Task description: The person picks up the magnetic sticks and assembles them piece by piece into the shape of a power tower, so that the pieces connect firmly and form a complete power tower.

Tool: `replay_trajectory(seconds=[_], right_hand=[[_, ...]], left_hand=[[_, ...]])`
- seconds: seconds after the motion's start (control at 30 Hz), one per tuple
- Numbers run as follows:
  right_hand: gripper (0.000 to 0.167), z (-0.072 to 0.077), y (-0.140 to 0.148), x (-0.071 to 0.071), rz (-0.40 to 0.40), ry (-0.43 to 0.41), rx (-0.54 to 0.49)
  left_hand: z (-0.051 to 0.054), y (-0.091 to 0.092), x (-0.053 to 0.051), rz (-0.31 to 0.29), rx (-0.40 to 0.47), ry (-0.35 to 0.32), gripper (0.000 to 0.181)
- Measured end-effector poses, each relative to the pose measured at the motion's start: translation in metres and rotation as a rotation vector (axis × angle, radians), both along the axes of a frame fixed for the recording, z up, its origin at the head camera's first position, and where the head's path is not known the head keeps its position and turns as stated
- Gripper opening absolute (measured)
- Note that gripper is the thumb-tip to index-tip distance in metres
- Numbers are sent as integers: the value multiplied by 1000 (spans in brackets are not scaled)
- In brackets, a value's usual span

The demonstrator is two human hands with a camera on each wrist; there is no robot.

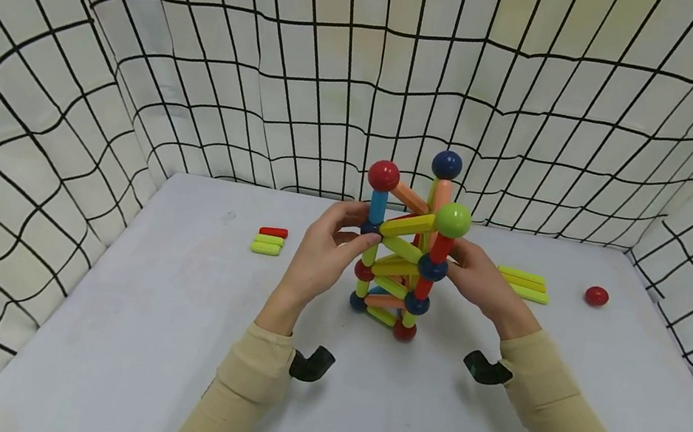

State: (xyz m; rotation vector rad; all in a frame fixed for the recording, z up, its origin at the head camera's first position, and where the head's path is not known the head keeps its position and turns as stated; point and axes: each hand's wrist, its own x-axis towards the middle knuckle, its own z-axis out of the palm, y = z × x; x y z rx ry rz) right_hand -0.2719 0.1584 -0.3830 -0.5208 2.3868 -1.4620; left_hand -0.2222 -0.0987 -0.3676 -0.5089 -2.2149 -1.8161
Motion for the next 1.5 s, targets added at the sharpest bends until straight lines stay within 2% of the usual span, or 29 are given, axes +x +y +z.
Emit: replay_trajectory(seconds=[0.17,0.27,0.4,0.5,0.6,0.7,0.8,0.9,0.97,1.07,1.13,1.27,1.4,1.5], right_hand=[[44,-3,3,-1,-14,54,8],[42,-7,8,-2,-26,69,3],[38,-11,14,-1,-13,72,-21],[40,-15,17,-1,8,44,-48],[43,-19,19,0,26,11,-54],[44,-22,22,2,35,6,-41],[44,-24,24,3,28,4,-36],[43,-23,25,4,24,0,-36],[42,-22,24,5,23,5,-37],[41,-21,24,5,18,21,-34],[41,-21,25,5,20,31,-39],[41,-23,26,4,32,37,-51],[41,-23,25,3,43,32,-57],[41,-22,24,3,49,29,-54]], left_hand=[[1,2,-5,0,-12,6,39],[3,3,-12,-14,-39,-16,40],[5,1,-29,-71,-33,-67,41],[5,-2,-41,-132,17,-118,43],[3,-8,-47,-156,15,-158,43],[-3,-20,-48,-103,-97,-157,40],[-18,-44,-48,9,-286,-135,35],[-37,-78,-49,130,-466,-147,30],[-49,-99,-49,195,-552,-188,30],[-63,-123,-49,260,-631,-267,30],[-69,-133,-49,278,-659,-289,29],[-73,-138,-48,269,-751,-275,25],[-70,-133,-44,228,-861,-293,22],[-67,-125,-41,224,-906,-306,16]])
